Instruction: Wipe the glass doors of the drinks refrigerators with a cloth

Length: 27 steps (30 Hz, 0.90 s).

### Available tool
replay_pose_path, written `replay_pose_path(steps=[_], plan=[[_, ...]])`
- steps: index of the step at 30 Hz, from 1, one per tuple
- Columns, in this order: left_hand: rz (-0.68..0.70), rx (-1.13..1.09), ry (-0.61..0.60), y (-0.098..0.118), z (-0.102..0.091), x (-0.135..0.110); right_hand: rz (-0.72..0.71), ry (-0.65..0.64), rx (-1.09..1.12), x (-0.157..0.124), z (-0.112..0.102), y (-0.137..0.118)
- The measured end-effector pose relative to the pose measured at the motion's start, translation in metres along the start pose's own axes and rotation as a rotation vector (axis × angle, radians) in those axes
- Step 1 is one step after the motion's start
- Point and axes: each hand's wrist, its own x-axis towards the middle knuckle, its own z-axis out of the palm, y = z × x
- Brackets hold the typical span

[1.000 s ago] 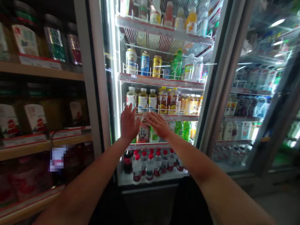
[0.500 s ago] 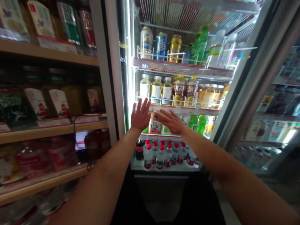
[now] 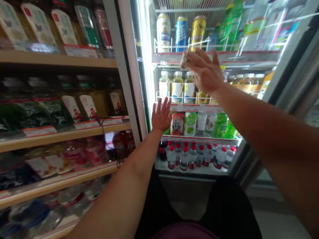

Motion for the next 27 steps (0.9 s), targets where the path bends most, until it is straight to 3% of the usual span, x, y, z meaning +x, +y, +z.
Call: replay_pose_path(steps=[7,13,21,27], plan=[[-0.008,-0.061,0.014,0.001,0.000,0.001,0.264,0.209,-0.289,-0.009,-0.034,0.058],[-0.015,-0.099,0.026,0.000,0.001,0.002,0.344,0.232,-0.278,-0.037,-0.041,0.097],[0.002,-0.042,0.050,-0.001,0.002,0.001,0.350,0.278,-0.349,-0.100,-0.027,0.116],[-0.005,-0.027,0.050,0.001,0.001,0.002,0.363,0.401,-0.205,-0.158,-0.003,0.116]])
